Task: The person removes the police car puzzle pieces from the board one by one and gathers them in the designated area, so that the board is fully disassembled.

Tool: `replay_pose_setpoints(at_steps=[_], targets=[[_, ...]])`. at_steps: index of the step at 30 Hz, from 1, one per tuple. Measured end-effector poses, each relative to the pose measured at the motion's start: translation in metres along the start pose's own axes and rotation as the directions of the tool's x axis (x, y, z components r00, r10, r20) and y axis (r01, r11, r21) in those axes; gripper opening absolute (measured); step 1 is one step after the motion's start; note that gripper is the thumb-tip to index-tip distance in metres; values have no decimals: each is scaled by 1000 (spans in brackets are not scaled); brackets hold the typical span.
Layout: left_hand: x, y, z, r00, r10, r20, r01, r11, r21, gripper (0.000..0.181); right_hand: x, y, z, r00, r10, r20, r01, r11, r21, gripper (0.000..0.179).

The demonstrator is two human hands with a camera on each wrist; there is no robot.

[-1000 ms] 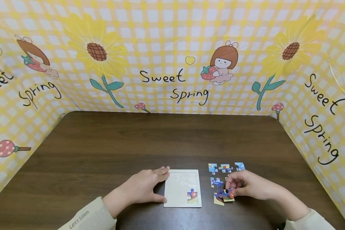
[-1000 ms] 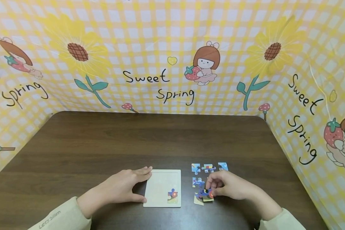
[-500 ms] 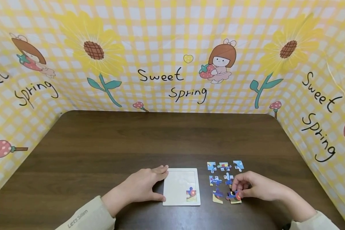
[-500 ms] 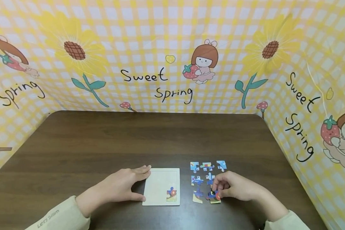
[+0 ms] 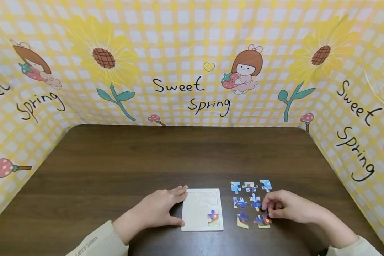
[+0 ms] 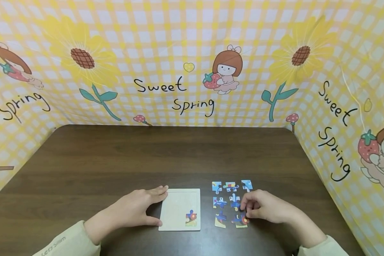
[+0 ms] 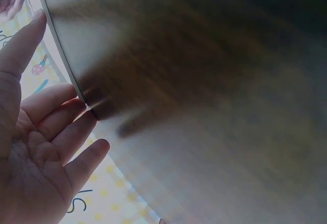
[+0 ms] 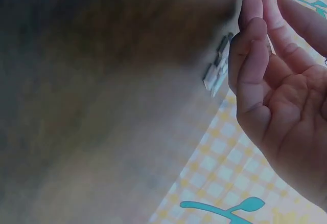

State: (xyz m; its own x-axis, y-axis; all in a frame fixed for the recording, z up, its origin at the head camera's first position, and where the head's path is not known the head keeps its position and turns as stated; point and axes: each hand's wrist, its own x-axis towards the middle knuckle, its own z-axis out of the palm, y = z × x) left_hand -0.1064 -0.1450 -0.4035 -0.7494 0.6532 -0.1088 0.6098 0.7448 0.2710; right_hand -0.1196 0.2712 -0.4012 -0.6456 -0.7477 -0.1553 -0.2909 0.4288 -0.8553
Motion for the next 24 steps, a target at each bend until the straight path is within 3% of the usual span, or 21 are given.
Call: replay_pose_setpoints(at_steps=[10, 18, 24], targets=[[1, 0, 1, 1000, -10, 0, 10, 1000, 10, 80, 23, -17, -6, 999, -15, -50, 9, 993, -120, 9], [0, 1, 1, 1000, -15, 19, 15, 1000, -1, 80, 61, -35, 7, 998, -55, 23, 57, 996, -71, 10], [0, 0, -1, 1000, -11, 15, 11, 1000, 4, 79, 88, -52, 22, 994, -80, 70, 89, 986, -138, 10]])
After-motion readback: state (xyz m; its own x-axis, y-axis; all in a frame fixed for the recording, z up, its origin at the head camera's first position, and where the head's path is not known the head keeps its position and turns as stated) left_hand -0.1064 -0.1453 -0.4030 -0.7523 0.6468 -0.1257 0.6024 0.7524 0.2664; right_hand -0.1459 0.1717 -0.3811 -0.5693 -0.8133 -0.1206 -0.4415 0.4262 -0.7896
